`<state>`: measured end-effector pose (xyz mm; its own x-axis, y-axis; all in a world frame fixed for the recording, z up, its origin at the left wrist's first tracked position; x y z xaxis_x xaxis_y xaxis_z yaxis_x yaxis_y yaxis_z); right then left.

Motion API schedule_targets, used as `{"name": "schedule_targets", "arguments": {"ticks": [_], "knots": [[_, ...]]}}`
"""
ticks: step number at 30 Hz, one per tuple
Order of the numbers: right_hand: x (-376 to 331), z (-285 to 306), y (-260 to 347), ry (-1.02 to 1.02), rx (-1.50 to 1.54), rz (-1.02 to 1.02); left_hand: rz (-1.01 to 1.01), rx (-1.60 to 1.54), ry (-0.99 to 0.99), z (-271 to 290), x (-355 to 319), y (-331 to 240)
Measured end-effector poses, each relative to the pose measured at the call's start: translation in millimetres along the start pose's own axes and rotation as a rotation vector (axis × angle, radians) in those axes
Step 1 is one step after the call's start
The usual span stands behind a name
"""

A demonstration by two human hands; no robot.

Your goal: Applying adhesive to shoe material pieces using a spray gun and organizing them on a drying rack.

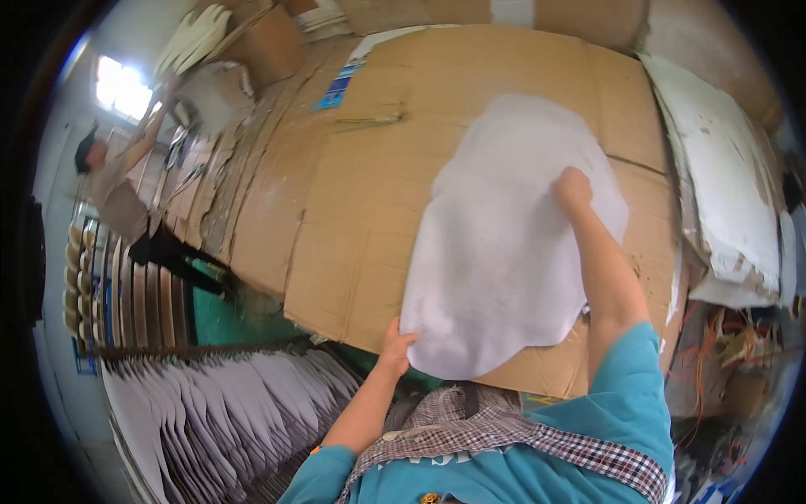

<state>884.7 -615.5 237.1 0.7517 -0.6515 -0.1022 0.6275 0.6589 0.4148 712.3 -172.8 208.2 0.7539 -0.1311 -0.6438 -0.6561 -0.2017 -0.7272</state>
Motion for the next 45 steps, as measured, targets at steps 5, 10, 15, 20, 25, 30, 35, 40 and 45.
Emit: {"name": "schedule_targets", "arguments": {"ticks": [5,10,15,20,25,30,35,40,45], "knots": [[45.8,-27.6,-57.7,-0.045,-0.237,0.343,0.018,0.015,0.128,-6.8,-3.4,-17.5],[-18.8,4.5,113.6,0.513,0.747,0.266,-0.394,0.047,0.145,42.1,-38.6,-140.7],[-103.2,54.6,347.2,0.840,1.340,0.573,-0.610,0.218,-0.141,137.9,-154.0,-319.4],[-228.4,119.4,569.0,1.381,1.453,0.907,-0.784,0.149,-0.226,246.3,-372.2,-438.3],[-402.7,161.6,755.1,1.589,1.481,1.176,-0.812,-0.174,-0.638,311.3,-577.2,-443.5],[-612.5,164.6,864.1,1.804,1.542,1.278,-1.005,-0.158,-1.085,379.9,-709.1,-404.0],[-723.9,115.6,940.3,1.706,1.402,1.133,-0.888,-0.248,-1.089,455.8,-742.8,-356.8],[-804.1,58.6,894.3,1.282,0.882,1.427,-0.293,0.086,-1.351,477.3,-752.2,-295.7],[-758.1,17.7,860.7,0.912,1.365,1.346,-0.137,0.165,-1.673,453.6,-763.7,-293.6]]}}
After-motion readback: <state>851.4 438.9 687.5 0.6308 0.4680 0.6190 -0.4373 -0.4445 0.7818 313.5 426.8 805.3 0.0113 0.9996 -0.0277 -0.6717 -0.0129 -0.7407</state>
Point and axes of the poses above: each hand's wrist, its own x-axis towards the middle knuckle, its own z-axis out of the back of the hand, y = z × x, the point moved 3 cm from there along x, towards the middle knuckle, and after that the axes turned 4 degrees about x, right-handed, at the moved point
